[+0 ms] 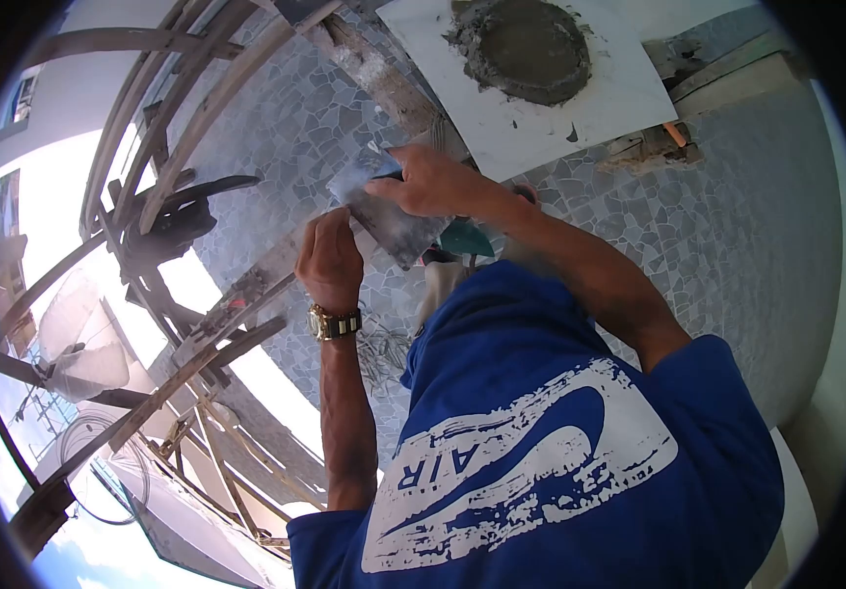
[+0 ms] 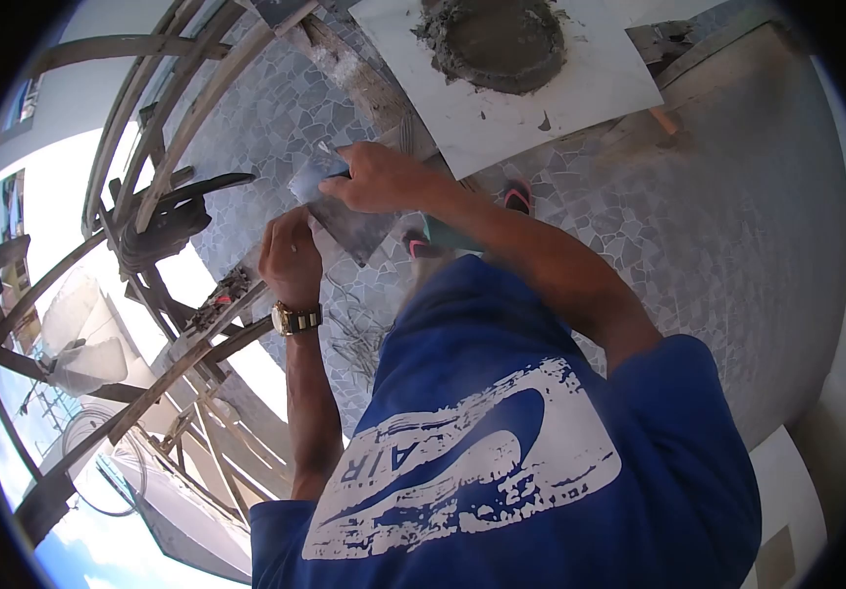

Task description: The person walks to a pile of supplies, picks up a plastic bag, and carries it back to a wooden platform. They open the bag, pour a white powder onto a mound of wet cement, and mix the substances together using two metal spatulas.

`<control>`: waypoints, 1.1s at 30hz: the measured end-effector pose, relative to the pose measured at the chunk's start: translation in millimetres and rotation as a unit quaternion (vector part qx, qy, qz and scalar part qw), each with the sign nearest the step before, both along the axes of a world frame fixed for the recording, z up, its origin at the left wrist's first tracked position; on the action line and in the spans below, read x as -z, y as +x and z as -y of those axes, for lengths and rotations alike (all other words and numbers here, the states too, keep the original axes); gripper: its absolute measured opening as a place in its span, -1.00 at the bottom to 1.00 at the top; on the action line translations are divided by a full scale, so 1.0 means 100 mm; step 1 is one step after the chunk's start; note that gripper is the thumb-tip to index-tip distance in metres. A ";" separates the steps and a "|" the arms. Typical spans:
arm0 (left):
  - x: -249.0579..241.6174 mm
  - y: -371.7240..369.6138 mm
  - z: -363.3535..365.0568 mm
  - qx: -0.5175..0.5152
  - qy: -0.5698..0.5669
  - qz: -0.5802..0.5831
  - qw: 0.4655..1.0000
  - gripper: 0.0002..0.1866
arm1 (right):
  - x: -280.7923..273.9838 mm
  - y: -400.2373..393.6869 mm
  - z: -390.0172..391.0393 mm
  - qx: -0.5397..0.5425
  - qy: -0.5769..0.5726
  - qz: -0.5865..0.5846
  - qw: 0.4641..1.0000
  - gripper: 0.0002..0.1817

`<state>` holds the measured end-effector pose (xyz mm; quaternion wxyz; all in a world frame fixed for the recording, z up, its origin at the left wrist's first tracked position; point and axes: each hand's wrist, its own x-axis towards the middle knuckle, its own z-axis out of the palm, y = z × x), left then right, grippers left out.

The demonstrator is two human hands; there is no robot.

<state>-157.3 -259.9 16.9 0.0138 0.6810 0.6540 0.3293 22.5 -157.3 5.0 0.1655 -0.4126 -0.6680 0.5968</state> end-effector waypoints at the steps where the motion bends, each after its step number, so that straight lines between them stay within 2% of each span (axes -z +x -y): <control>1: -0.01 0.00 -0.02 0.001 -0.006 -0.006 1.000 -0.88 | 0.06 0.00 0.01 0.010 0.012 0.003 1.000 -0.57; 2: -0.03 0.01 -0.04 0.001 -0.002 0.002 1.000 -0.88 | 0.17 0.01 0.05 0.013 0.032 -0.017 0.999 -0.54; 5: -0.01 0.03 -0.08 0.014 0.011 0.003 1.000 -0.90 | -0.07 0.19 0.01 -0.053 0.000 0.021 0.998 -0.54; 6: 0.00 0.03 -0.08 0.015 0.013 0.000 1.000 -0.90 | 0.00 0.15 0.01 -0.034 -0.013 -0.003 0.999 -0.54; 10: -0.02 -0.02 -0.13 0.039 0.015 -0.019 0.999 -0.91 | 0.15 -0.05 -0.01 0.034 0.060 -0.039 0.997 -0.52; 13: -0.06 0.00 -0.14 0.026 -0.008 0.008 1.000 -0.93 | 0.16 -0.08 -0.05 0.042 0.019 -0.070 0.996 -0.52; 16: -0.06 0.02 -0.20 -0.007 -0.029 0.036 0.999 -0.95 | -0.05 0.20 -0.07 0.093 0.043 -0.008 0.995 -0.53; 17: -0.07 -0.01 -0.20 -0.025 -0.036 0.041 0.998 -0.95 | -0.07 0.45 -0.13 0.129 0.075 0.058 0.987 -0.53; 18: -0.10 -0.01 -0.21 -0.043 -0.069 0.071 0.994 -0.93 | -0.26 0.81 -0.18 0.166 -0.032 -0.045 0.985 -0.54; 19: -0.16 0.01 -0.22 -0.065 -0.103 0.100 0.987 -0.90 | -0.31 1.16 -0.23 0.242 -0.010 0.004 0.970 -0.52; 20: -0.21 0.01 -0.23 -0.091 -0.135 0.129 0.978 -0.87 | -0.12 1.57 -0.33 0.324 0.019 0.063 0.944 -0.52; 21: -0.24 -0.02 -0.23 -0.102 -0.169 0.138 0.971 -0.85 | -0.14 1.94 -0.40 0.374 0.022 0.040 0.926 -0.50; 22: -0.27 -0.05 -0.25 -0.111 -0.203 0.148 0.962 -0.83 | 0.21 2.46 -0.56 0.410 0.134 0.104 0.896 -0.42; 24: -0.30 -0.12 -0.31 -0.105 -0.232 0.163 0.953 -0.79 | 0.60 3.20 -0.82 0.475 0.081 0.281 0.830 -0.29; 28: -0.36 -0.17 -0.39 -0.061 -0.252 0.152 0.954 -0.76 | 1.21 3.75 -1.00 0.482 0.203 0.323 0.789 -0.20; 30: -0.42 -0.16 -0.42 -0.047 -0.264 0.133 0.954 -0.76 | 1.20 3.77 -1.05 0.478 0.152 0.336 0.797 -0.18; 33: -0.49 -0.14 -0.46 -0.035 -0.275 0.107 0.955 -0.77 | 1.20 3.77 -1.11 0.462 0.176 0.365 0.789 -0.15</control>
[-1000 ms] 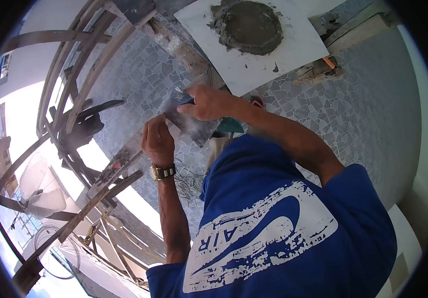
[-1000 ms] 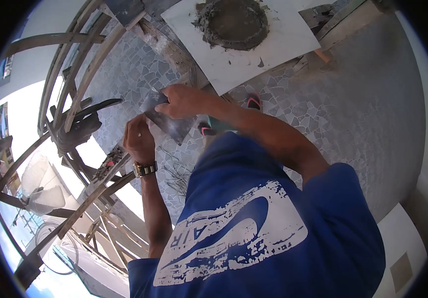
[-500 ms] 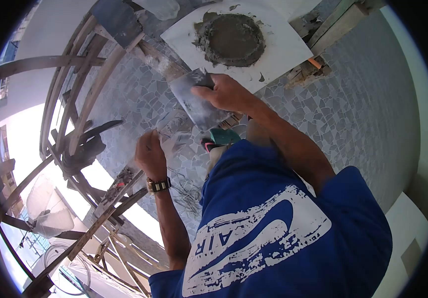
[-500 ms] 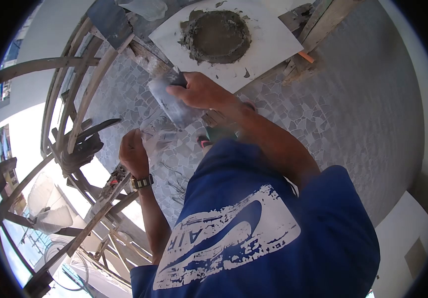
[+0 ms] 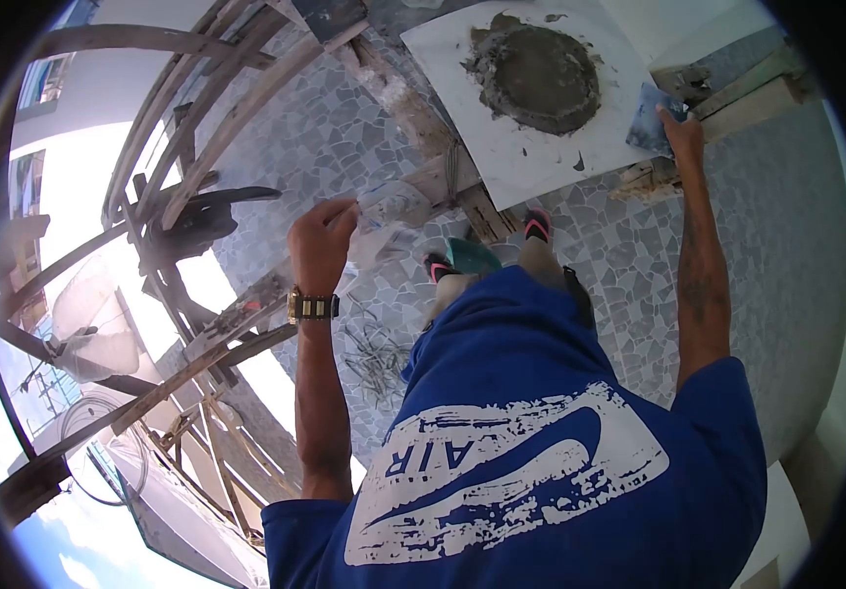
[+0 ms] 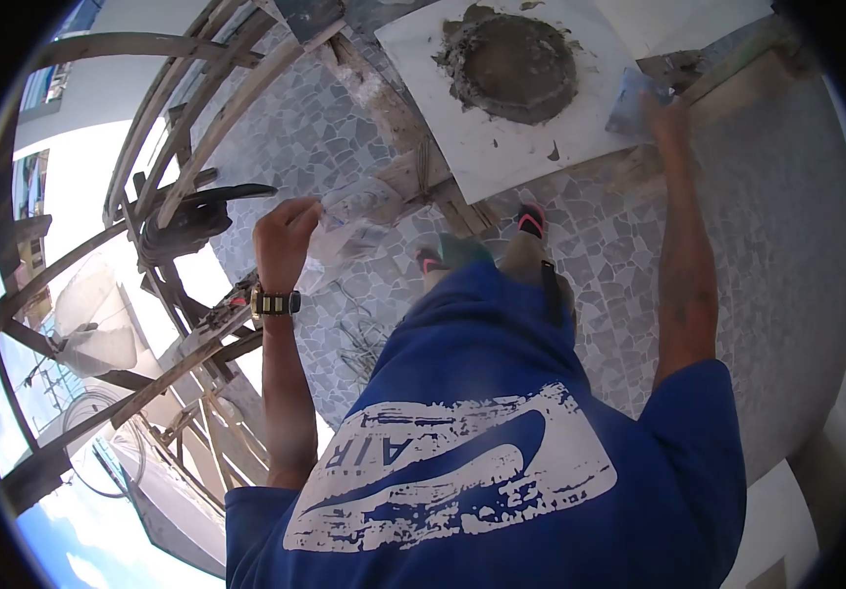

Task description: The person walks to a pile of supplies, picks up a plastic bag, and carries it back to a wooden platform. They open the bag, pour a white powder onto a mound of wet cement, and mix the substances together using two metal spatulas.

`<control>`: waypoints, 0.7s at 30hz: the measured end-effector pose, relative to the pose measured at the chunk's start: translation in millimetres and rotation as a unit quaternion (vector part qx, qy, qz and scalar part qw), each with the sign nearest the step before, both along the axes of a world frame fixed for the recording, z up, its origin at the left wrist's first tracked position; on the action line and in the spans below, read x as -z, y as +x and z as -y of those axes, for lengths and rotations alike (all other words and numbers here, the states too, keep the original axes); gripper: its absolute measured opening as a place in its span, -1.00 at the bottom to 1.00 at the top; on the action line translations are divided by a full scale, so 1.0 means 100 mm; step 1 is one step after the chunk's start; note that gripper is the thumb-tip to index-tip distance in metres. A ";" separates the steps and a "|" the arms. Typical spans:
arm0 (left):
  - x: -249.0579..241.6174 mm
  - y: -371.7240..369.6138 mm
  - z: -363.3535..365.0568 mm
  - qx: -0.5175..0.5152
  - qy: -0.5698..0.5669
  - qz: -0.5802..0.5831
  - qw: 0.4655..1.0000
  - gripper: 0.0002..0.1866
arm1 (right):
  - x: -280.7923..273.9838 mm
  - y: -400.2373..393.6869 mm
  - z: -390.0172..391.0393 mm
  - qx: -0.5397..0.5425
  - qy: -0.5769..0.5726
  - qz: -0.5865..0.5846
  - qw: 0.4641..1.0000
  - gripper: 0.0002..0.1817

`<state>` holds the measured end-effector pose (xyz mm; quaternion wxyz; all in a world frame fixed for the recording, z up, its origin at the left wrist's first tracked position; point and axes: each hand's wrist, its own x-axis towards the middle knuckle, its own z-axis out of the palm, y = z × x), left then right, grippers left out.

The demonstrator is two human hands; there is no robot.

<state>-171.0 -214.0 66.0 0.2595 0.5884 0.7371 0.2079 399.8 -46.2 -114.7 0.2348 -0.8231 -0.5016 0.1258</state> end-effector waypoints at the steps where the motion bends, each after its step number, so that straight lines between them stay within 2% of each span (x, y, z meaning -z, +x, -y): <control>1: -0.02 0.02 -0.02 0.004 -0.004 -0.006 1.000 -0.77 | -0.01 0.00 -0.02 -0.010 0.013 0.024 1.000 -0.15; 4: 0.01 0.02 -0.04 0.012 -0.002 -0.025 1.000 -0.80 | -0.51 -0.34 0.07 -0.020 0.005 0.158 0.987 -0.24; 6: 0.03 0.00 -0.07 0.022 0.003 -0.047 0.999 -0.82 | -0.62 -0.54 0.11 -0.087 0.124 0.203 0.967 -0.40; 8: 0.03 0.00 -0.08 0.042 -0.001 -0.078 0.996 -0.83 | -0.87 -1.02 0.30 -0.188 0.183 0.105 0.959 -0.58; 10: 0.06 -0.03 -0.11 0.053 -0.011 -0.079 0.995 -0.83 | -1.25 -1.99 0.67 -0.301 0.158 -0.179 0.923 -0.78; 11: 0.05 -0.04 -0.14 0.062 -0.015 -0.080 0.995 -0.83 | -1.24 -2.40 0.80 -0.381 0.128 -0.276 0.873 -0.78; 12: 0.03 -0.04 -0.17 0.067 -0.028 -0.073 0.995 -0.82 | -1.18 -2.75 0.91 -0.472 0.062 -0.287 0.831 -0.72; 14: -0.04 -0.06 -0.20 0.076 -0.058 -0.062 0.994 -0.81 | -0.79 -3.46 0.99 -0.574 0.116 -0.292 0.756 -0.61; 16: -0.03 -0.14 -0.21 0.093 -0.070 -0.040 0.992 -0.81 | -0.70 -3.89 1.00 -0.625 0.088 -0.277 0.724 -0.61; 19: 0.05 -0.26 -0.22 0.095 -0.092 -0.001 0.991 -0.80 | -0.58 -4.14 0.93 -0.640 0.049 -0.341 0.687 -0.67; 21: 0.05 -0.30 -0.22 0.093 -0.109 0.019 0.989 -0.79 | -0.63 -4.13 0.89 -0.630 0.035 -0.366 0.684 -0.72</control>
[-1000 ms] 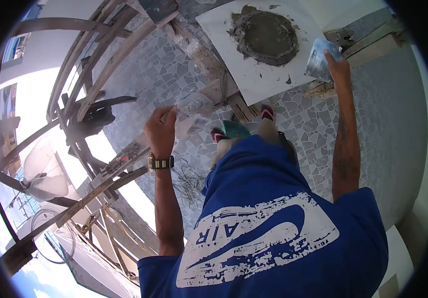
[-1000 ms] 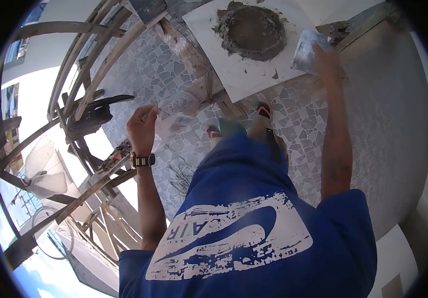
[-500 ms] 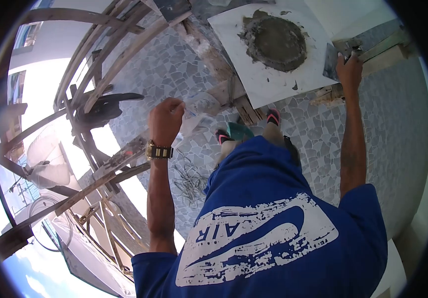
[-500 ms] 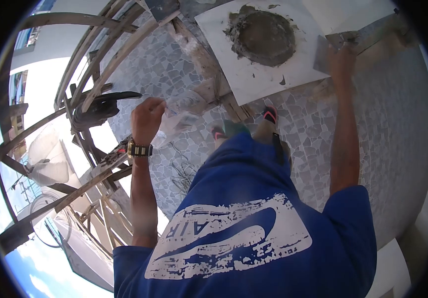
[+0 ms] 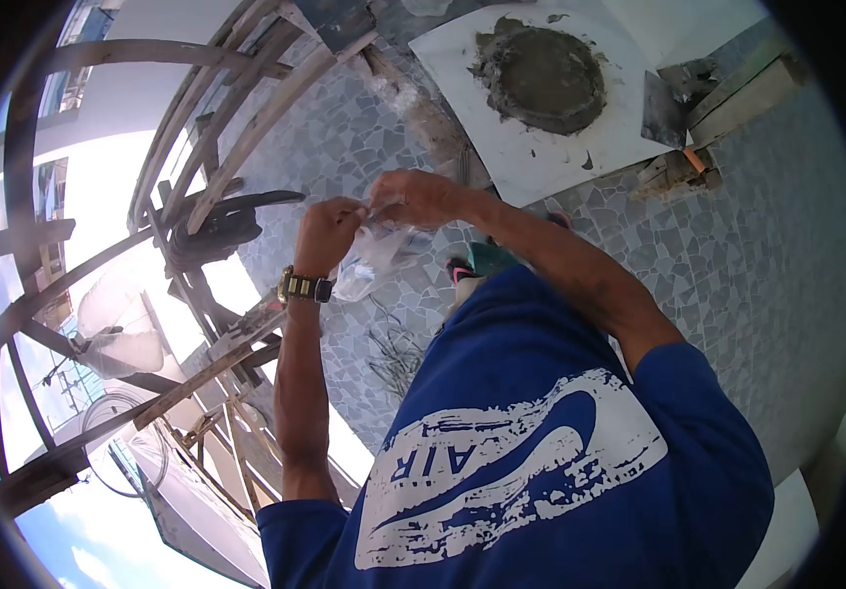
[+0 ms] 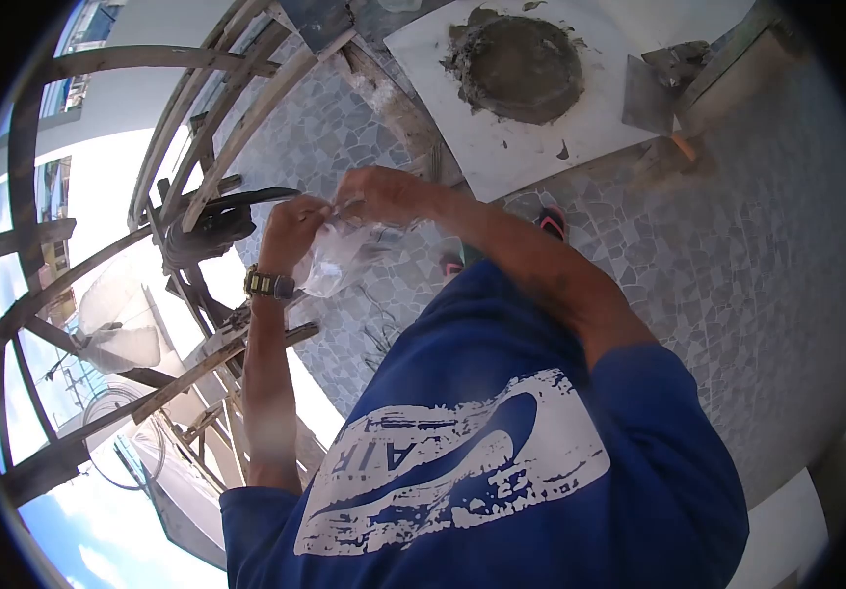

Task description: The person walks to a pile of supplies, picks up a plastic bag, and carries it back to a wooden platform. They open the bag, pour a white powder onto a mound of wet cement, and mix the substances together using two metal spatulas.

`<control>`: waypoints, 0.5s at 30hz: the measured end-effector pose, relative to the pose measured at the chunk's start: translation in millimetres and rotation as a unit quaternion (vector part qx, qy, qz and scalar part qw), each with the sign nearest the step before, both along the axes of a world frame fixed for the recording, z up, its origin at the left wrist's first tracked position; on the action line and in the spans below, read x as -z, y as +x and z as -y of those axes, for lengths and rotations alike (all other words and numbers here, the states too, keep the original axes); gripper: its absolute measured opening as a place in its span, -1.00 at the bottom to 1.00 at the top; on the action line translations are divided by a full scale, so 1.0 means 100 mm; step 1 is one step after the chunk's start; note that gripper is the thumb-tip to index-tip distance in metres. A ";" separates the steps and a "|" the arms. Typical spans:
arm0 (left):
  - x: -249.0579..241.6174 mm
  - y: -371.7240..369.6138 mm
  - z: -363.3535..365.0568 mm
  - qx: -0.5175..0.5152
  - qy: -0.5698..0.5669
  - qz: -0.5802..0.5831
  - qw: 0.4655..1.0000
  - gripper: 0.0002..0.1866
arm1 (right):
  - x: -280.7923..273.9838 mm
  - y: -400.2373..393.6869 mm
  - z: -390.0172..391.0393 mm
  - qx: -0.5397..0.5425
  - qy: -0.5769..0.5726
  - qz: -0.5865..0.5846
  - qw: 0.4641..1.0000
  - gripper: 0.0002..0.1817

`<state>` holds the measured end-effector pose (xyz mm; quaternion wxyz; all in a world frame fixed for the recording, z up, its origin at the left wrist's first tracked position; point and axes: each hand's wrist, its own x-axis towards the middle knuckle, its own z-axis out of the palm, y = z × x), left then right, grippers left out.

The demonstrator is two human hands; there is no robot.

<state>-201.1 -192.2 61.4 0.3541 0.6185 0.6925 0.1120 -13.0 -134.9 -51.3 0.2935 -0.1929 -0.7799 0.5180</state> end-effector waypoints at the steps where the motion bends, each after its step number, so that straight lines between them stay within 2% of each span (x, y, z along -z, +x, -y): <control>1: 0.00 -0.02 0.00 0.004 -0.011 0.005 1.000 -0.78 | -0.02 0.01 0.00 0.000 -0.017 -0.004 1.000 -0.74; 4: -0.04 -0.08 -0.09 0.058 -0.035 -0.023 0.997 -0.76 | 0.04 -0.03 0.00 0.000 -0.047 -0.029 0.998 -0.76; 11: -0.14 -0.01 -0.32 0.197 -0.072 -0.089 0.974 -0.85 | -0.01 -0.03 -0.04 -0.023 0.029 -0.011 0.999 -0.75; 15: -0.14 -0.03 -0.42 0.254 -0.059 -0.081 0.962 -0.88 | -0.08 -0.01 -0.05 -0.038 0.050 -0.028 0.998 -0.74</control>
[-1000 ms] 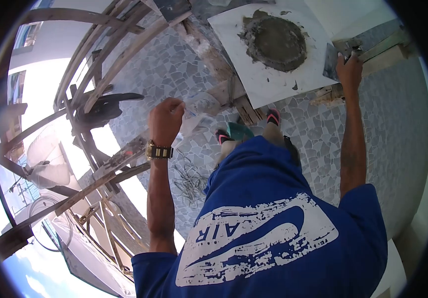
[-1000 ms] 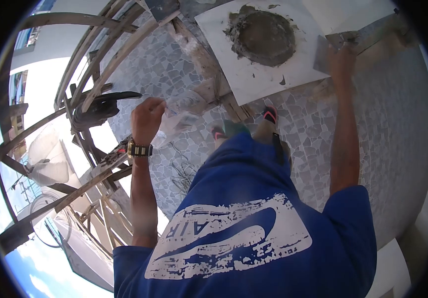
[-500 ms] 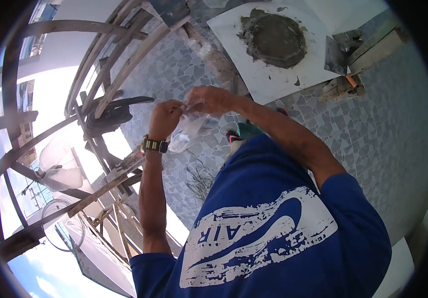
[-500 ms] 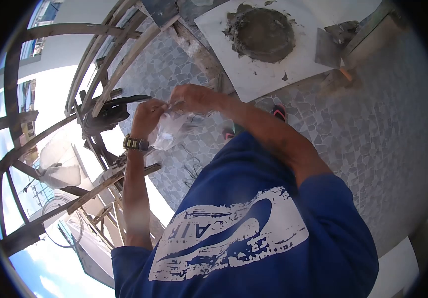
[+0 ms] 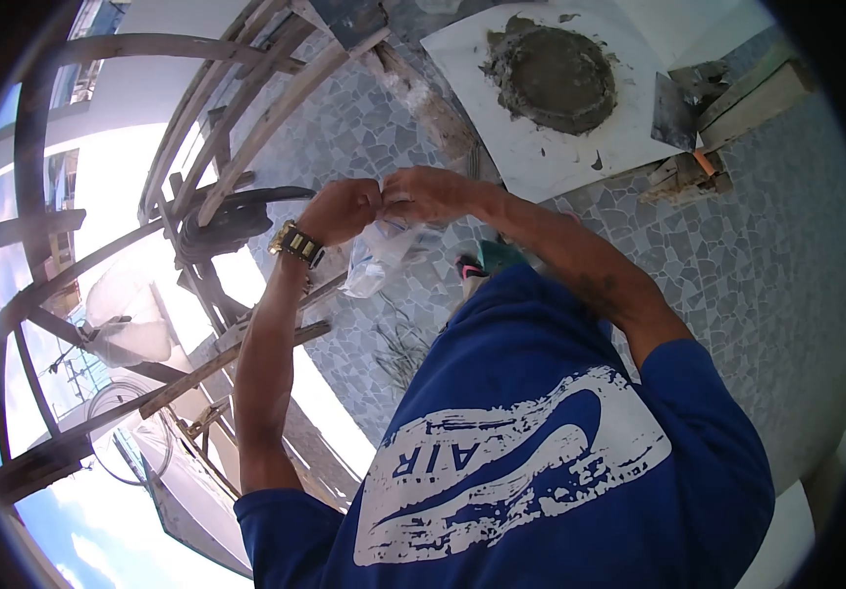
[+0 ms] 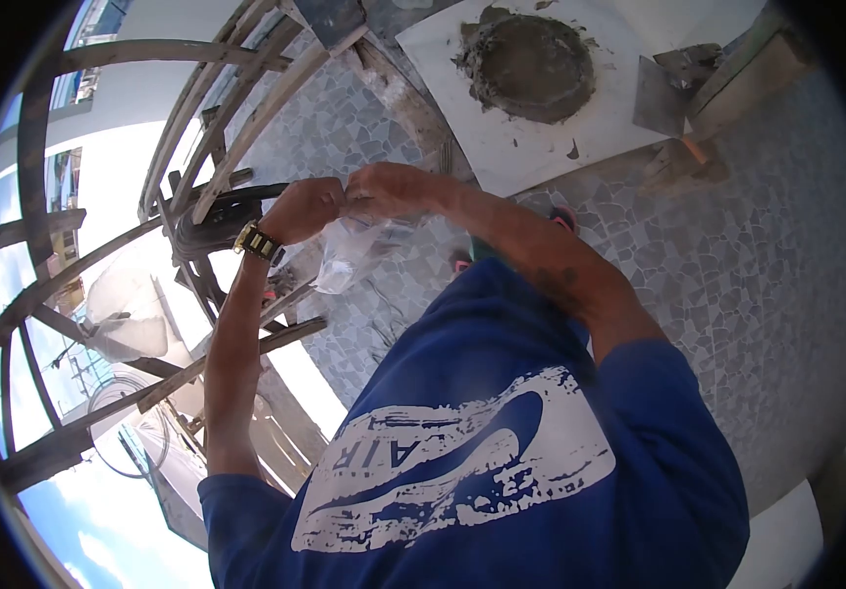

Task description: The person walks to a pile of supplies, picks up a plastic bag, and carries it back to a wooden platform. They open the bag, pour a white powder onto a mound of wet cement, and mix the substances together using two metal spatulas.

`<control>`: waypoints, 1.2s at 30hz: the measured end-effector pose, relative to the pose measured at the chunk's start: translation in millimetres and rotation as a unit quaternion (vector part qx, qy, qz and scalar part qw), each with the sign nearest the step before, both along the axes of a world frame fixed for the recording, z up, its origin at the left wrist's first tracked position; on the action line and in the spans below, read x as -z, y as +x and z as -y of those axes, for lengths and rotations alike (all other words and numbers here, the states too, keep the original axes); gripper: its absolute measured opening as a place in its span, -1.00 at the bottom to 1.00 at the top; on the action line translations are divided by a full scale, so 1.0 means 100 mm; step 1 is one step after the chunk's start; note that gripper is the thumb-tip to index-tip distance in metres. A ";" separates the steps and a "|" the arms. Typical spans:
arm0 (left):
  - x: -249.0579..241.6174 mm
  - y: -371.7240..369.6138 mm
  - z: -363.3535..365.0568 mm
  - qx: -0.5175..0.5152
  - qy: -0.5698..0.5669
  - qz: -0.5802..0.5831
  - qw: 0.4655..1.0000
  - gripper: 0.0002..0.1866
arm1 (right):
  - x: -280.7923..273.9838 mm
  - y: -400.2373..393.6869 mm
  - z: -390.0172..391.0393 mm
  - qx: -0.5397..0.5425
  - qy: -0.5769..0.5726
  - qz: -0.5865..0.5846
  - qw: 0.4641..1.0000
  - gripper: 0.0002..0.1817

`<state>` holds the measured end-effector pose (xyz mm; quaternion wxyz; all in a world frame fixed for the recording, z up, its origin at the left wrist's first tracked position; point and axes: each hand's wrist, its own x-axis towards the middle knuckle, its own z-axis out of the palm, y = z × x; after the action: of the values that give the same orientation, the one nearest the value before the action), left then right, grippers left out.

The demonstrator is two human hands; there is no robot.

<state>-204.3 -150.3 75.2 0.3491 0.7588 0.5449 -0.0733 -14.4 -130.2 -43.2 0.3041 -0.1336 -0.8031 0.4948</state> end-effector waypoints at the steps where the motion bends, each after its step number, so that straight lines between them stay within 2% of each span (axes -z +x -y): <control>1: 0.01 0.00 0.01 -0.007 0.021 0.014 1.000 -0.89 | 0.01 -0.02 -0.01 0.000 0.008 -0.015 1.000 -0.74; 6: 0.10 0.04 0.25 -0.128 0.106 0.048 0.985 -0.88 | 0.08 -0.05 0.13 0.079 -0.056 -0.042 0.994 -0.79; 8: 0.16 0.07 0.39 -0.212 0.125 0.099 0.964 -0.86 | 0.11 -0.09 0.17 0.106 -0.072 -0.057 0.990 -0.82; 9: 0.15 0.12 0.45 -0.246 0.139 0.083 0.956 -0.82 | 0.16 -0.12 0.18 0.117 -0.074 -0.068 0.988 -0.83; 13: 0.37 0.22 0.63 -0.367 0.196 0.144 0.898 -0.82 | 0.18 -0.16 0.21 0.140 -0.074 -0.073 0.985 -0.86; 16: 0.58 0.25 0.72 -0.419 0.270 0.172 0.850 -0.82 | 0.14 -0.16 0.22 0.147 -0.086 -0.074 0.983 -0.86; 19: 0.71 0.23 0.77 -0.446 0.292 0.194 0.824 -0.81 | 0.14 -0.16 0.24 0.156 -0.090 -0.057 0.982 -0.85; 22: 0.50 0.17 0.68 -0.422 0.202 0.186 0.864 -0.77 | 0.12 -0.14 0.22 0.129 -0.143 -0.033 0.981 -0.83; 25: 0.25 0.07 0.55 -0.405 0.066 0.164 0.897 -0.73 | 0.09 -0.12 0.17 0.120 -0.082 -0.022 0.989 -0.82; 28: 0.29 -0.12 0.43 -0.255 -0.016 0.105 0.961 -0.67 | 0.04 -0.08 0.15 0.092 -0.094 -0.025 0.991 -0.81; 31: 0.29 -0.17 0.34 -0.172 -0.033 0.131 0.976 -0.66 | 0.03 -0.05 0.15 0.071 -0.081 -0.015 0.994 -0.81; 34: 0.30 -0.08 0.39 -0.082 0.164 0.052 0.982 -0.68 | 0.02 -0.04 0.16 0.098 -0.076 -0.007 0.992 -0.80; 36: 0.29 0.01 0.50 -0.124 0.212 0.058 0.968 -0.70 | 0.07 -0.06 0.18 0.100 -0.076 -0.031 0.992 -0.80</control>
<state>-203.4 -200.8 46.0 0.2176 0.7447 0.6170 0.1322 -20.7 -148.4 -50.7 0.3653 -0.2207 -0.7362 0.5252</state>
